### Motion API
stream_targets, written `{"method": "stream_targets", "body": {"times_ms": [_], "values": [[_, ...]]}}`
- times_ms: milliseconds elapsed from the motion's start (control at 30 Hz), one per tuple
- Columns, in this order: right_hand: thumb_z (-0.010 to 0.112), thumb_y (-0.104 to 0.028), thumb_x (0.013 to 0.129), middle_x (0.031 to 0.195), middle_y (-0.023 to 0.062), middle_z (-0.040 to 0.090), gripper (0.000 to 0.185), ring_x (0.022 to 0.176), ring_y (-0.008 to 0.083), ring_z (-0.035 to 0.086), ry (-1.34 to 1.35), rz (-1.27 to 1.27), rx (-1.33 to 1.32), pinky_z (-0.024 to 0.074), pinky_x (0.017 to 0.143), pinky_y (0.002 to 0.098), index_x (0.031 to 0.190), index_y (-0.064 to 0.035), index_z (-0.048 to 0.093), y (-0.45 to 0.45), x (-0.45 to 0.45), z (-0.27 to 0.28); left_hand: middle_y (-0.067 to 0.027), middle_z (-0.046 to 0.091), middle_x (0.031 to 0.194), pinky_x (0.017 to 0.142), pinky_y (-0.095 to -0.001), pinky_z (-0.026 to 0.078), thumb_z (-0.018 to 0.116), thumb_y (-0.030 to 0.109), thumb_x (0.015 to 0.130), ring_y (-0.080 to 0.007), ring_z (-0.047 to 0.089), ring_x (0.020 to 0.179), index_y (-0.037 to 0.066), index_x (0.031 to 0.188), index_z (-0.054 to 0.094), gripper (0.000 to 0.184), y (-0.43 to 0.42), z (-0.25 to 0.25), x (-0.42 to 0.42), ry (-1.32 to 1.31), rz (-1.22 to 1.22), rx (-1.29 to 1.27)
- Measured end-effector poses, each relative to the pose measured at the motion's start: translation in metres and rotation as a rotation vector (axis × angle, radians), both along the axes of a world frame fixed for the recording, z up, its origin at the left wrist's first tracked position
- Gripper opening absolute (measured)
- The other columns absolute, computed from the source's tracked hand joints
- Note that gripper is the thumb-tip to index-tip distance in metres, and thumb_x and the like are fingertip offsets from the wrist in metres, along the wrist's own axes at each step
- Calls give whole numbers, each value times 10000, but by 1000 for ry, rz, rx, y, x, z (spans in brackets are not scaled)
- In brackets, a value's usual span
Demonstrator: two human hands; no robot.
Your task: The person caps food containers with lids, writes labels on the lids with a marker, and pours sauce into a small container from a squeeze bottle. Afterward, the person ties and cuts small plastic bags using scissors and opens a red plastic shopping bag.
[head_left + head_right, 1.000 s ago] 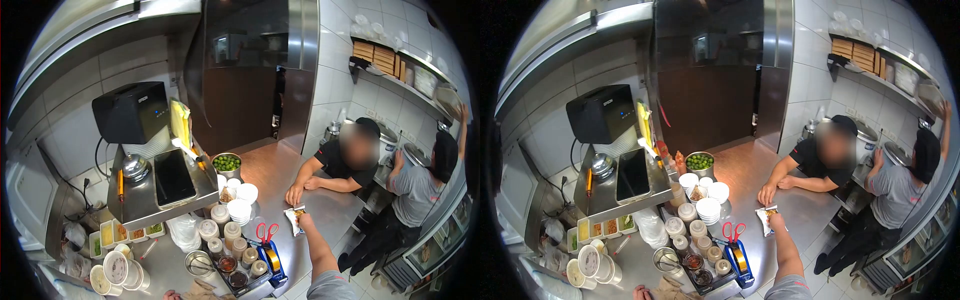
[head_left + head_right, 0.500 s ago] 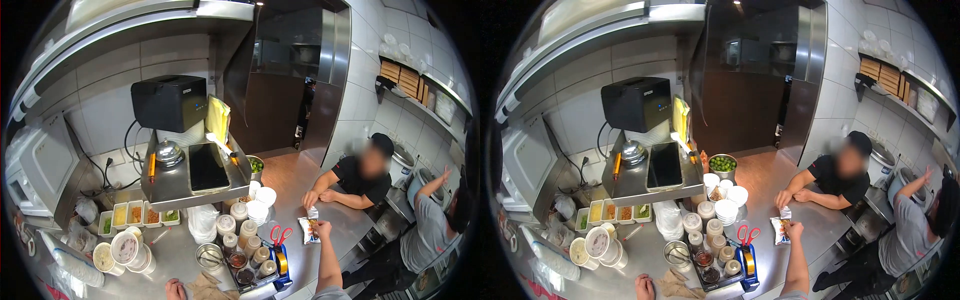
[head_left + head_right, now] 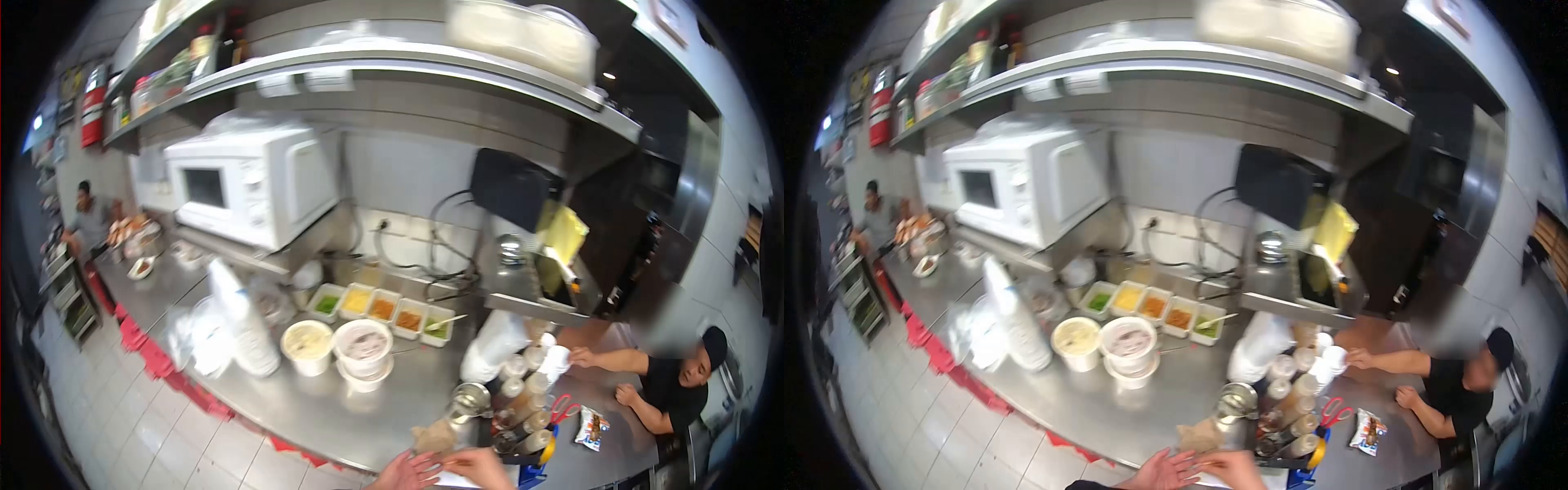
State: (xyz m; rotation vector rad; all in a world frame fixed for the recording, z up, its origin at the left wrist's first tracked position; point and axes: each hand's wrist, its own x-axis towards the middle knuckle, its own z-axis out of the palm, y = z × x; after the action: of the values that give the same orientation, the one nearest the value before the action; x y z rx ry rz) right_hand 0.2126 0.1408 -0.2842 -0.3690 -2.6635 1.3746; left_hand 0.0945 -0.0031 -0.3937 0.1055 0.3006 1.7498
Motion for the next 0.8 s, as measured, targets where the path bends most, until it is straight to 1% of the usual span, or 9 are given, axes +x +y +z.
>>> {"method": "stream_targets", "body": {"times_ms": [33, 100, 167, 333, 500, 533, 633, 667, 800], "values": [[628, -73, 763, 804, 126, 654, 96, 777, 202, 626, 93, 29, -327, 494, 703, 335, 823, -1, 650, -25, -21, -70, -178, 530, 1160, 965, -427, 372, 377, 283, 936, -296, 510, 1094, 10, 1094, 525, 348, -13, -20, -11, -193, -86, 71], [599, -65, 735, 865, 155, 631, 97, 797, 294, 609, 85, 265, 267, 472, 745, 373, 804, -7, 635, -90, -56, -55, -190, 511, 1200, 989, -421, 364, 360, 266, 944, -300, 500, 1121, -2, 1095, 512, 343, -43, -46, -26, -308, -56, 15], [590, -80, 719, 886, 157, 624, 115, 822, 328, 591, 152, 380, 224, 455, 785, 388, 803, -14, 631, -126, -81, -83, -161, 543, 1176, 989, -410, 381, 344, 300, 951, -283, 510, 1119, 15, 1101, 521, 367, -76, -64, -39, -161, 179, -261], [599, -139, 723, 879, 153, 627, 157, 880, 322, 587, 165, 642, 234, 448, 822, 378, 824, -25, 636, -211, -115, -70, -81, 648, 979, 760, -342, 527, 440, 280, 940, -200, 625, 913, 44, 970, 598, 285, -187, -134, -74, -368, 86, 108], [614, -87, 794, 947, 139, 637, 181, 890, 304, 614, 263, 728, 177, 489, 797, 340, 964, -31, 639, -283, -151, -59, -35, 610, 736, 659, -292, 511, 431, 331, 943, -172, 608, 688, 104, 812, 568, 297, -269, -91, -86, -227, 298, -193], [622, -89, 795, 905, 134, 638, 181, 836, 285, 625, 264, 739, 150, 494, 755, 323, 965, -28, 639, -296, -155, -56, -30, 557, 638, 504, -271, 459, 410, 372, 948, -135, 550, 555, 118, 742, 532, 349, -278, -100, -89, -268, 372, -349], [646, -82, 792, 809, 99, 637, 155, 709, 237, 625, 210, 738, 66, 490, 669, 294, 936, -27, 632, -331, -163, -52, -13, 481, 550, 384, -254, 319, 413, 376, 950, -89, 429, 439, 133, 698, 496, 359, -334, -113, -83, -219, 350, 9], [654, -79, 790, 782, 85, 636, 143, 672, 222, 620, 181, 727, 40, 487, 646, 288, 921, -27, 629, -339, -166, -54, 7, 412, 510, 371, -250, 222, 431, 407, 937, -73, 326, 402, 140, 642, 460, 399, -341, -107, -80, -166, 436, -252], [564, -192, 873, 737, 65, 615, 175, 632, 166, 585, -20, 298, -859, 481, 598, 273, 857, -22, 602, -366, -180, -114, -22, 521, 561, 378, -268, 317, 461, 410, 916, -135, 454, 419, 96, 606, 523, 445, -351, -54, -76, 420, 850, -911]]}}
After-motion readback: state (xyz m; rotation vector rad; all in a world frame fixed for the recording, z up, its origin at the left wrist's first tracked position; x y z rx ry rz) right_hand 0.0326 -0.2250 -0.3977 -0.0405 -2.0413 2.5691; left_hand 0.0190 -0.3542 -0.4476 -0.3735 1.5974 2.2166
